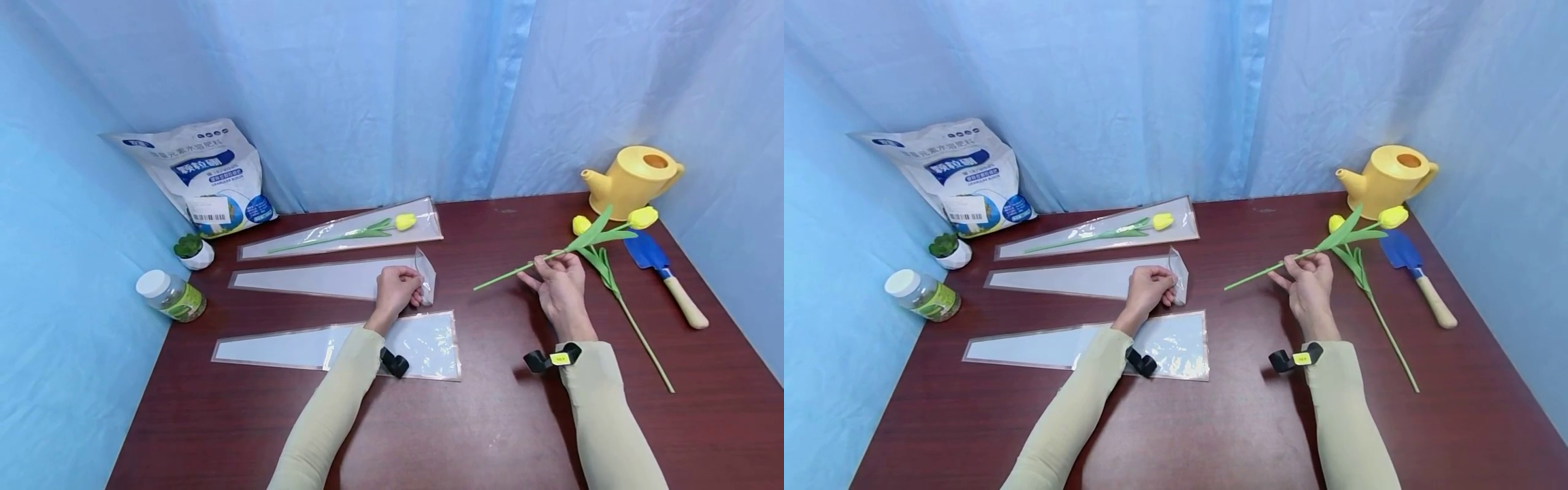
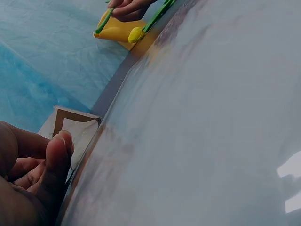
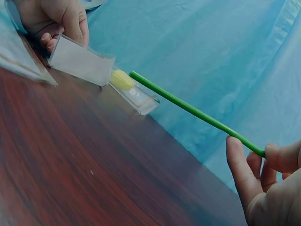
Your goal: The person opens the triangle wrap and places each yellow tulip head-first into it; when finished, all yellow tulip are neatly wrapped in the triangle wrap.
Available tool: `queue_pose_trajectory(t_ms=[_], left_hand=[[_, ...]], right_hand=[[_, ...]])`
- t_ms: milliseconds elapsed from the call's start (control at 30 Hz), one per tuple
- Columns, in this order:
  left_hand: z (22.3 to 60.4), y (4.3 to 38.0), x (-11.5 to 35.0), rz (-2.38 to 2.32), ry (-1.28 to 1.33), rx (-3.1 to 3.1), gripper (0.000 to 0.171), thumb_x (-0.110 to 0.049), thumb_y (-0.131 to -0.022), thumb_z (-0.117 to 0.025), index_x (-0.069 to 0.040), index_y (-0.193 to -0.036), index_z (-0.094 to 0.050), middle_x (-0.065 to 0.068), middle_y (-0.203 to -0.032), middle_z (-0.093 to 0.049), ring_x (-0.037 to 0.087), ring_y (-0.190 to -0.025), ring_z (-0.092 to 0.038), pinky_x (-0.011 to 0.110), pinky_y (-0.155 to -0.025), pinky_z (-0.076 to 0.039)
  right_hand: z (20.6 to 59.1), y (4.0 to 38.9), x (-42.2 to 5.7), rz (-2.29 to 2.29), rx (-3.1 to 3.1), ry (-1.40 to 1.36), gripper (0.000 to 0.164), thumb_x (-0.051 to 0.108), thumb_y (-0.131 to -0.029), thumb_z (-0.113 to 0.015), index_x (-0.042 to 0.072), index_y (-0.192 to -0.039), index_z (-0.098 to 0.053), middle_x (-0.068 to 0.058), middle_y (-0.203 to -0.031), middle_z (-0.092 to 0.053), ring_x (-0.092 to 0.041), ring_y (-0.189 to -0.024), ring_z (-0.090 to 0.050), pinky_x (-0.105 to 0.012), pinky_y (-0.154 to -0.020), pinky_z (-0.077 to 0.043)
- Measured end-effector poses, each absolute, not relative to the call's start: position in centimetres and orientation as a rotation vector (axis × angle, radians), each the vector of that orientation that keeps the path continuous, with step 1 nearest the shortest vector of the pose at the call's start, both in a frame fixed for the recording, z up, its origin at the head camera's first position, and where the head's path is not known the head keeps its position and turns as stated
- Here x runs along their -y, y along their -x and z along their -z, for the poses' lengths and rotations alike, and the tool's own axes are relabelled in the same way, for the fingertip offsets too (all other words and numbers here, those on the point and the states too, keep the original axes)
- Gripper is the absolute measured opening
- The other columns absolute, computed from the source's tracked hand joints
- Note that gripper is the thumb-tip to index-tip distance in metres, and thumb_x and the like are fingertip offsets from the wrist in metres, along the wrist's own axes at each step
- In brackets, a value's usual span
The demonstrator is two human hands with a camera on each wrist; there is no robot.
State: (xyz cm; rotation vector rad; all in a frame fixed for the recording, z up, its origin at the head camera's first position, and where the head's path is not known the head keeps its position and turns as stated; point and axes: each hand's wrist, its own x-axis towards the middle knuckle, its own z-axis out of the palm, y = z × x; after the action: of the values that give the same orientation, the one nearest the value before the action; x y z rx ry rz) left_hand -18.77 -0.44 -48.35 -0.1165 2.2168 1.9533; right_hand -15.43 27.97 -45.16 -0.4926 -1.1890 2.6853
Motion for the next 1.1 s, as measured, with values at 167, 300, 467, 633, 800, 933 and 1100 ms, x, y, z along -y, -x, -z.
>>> queue_pose_trajectory(t_ms=[167, 300, 467, 633, 800, 933, 1100], left_hand=[[48.2, 18.8, 0.4, -1.962, 0.108, -2.208, 0.012, -0.002, -0.09, -0.066, 0.009, -0.093, -0.071, 0.0, -0.054, -0.061, 0.005, -0.038, -0.054, 0.019, -0.039, -0.046], [48.3, 18.8, 0.4, -1.95, 0.108, -2.219, 0.012, -0.002, -0.09, -0.067, 0.009, -0.093, -0.071, -0.001, -0.054, -0.06, 0.005, -0.038, -0.054, 0.019, -0.039, -0.046], [48.2, 18.8, 0.4, -1.939, 0.119, -2.233, 0.011, -0.002, -0.091, -0.066, 0.008, -0.093, -0.072, -0.001, -0.054, -0.06, 0.005, -0.038, -0.053, 0.018, -0.039, -0.046], [48.1, 18.8, 0.5, -1.939, 0.113, -2.241, 0.011, -0.003, -0.09, -0.067, 0.007, -0.093, -0.072, 0.0, -0.055, -0.061, 0.005, -0.039, -0.054, 0.019, -0.039, -0.046], [48.1, 18.8, 0.5, -1.944, 0.109, -2.243, 0.012, -0.003, -0.091, -0.066, 0.007, -0.093, -0.071, -0.001, -0.054, -0.061, 0.005, -0.038, -0.054, 0.019, -0.039, -0.046], [48.2, 18.8, 0.5, -1.945, 0.112, -2.244, 0.012, -0.003, -0.09, -0.066, 0.008, -0.093, -0.071, -0.001, -0.054, -0.061, 0.004, -0.038, -0.053, 0.018, -0.039, -0.046], [48.4, 18.8, 0.3, -1.949, 0.111, -2.229, 0.012, -0.002, -0.091, -0.066, 0.009, -0.093, -0.071, -0.001, -0.054, -0.06, 0.004, -0.038, -0.053, 0.018, -0.039, -0.046]], right_hand=[[45.1, 16.1, -26.8, -2.638, 1.097, 0.573, 0.029, -0.013, -0.092, -0.056, 0.009, -0.1, -0.04, -0.006, -0.081, -0.057, -0.015, -0.076, -0.061, -0.042, -0.06, -0.062], [45.1, 16.4, -25.8, -2.579, 1.084, 0.596, 0.03, -0.013, -0.091, -0.059, 0.009, -0.1, -0.041, -0.007, -0.086, -0.054, -0.015, -0.078, -0.06, -0.04, -0.059, -0.062], [45.0, 16.7, -24.4, -2.544, 1.085, 0.608, 0.029, -0.012, -0.091, -0.059, 0.01, -0.099, -0.041, -0.006, -0.09, -0.052, -0.015, -0.08, -0.059, -0.039, -0.06, -0.062], [44.8, 16.9, -22.9, -2.506, 1.119, 0.604, 0.027, -0.011, -0.094, -0.055, 0.011, -0.098, -0.04, -0.004, -0.09, -0.051, -0.015, -0.081, -0.058, -0.038, -0.062, -0.063], [44.9, 17.1, -21.6, -2.472, 1.153, 0.603, 0.027, -0.011, -0.094, -0.054, 0.012, -0.097, -0.041, -0.003, -0.09, -0.051, -0.015, -0.081, -0.058, -0.037, -0.063, -0.063], [45.1, 17.2, -20.5, -2.444, 1.183, 0.605, 0.027, -0.011, -0.095, -0.054, 0.013, -0.097, -0.041, -0.003, -0.09, -0.05, -0.014, -0.082, -0.059, -0.036, -0.064, -0.063], [45.5, 17.4, -19.5, -2.396, 1.243, 0.575, 0.026, -0.011, -0.095, -0.053, 0.012, -0.1, -0.04, -0.004, -0.091, -0.049, -0.017, -0.086, -0.058, -0.035, -0.064, -0.063]])
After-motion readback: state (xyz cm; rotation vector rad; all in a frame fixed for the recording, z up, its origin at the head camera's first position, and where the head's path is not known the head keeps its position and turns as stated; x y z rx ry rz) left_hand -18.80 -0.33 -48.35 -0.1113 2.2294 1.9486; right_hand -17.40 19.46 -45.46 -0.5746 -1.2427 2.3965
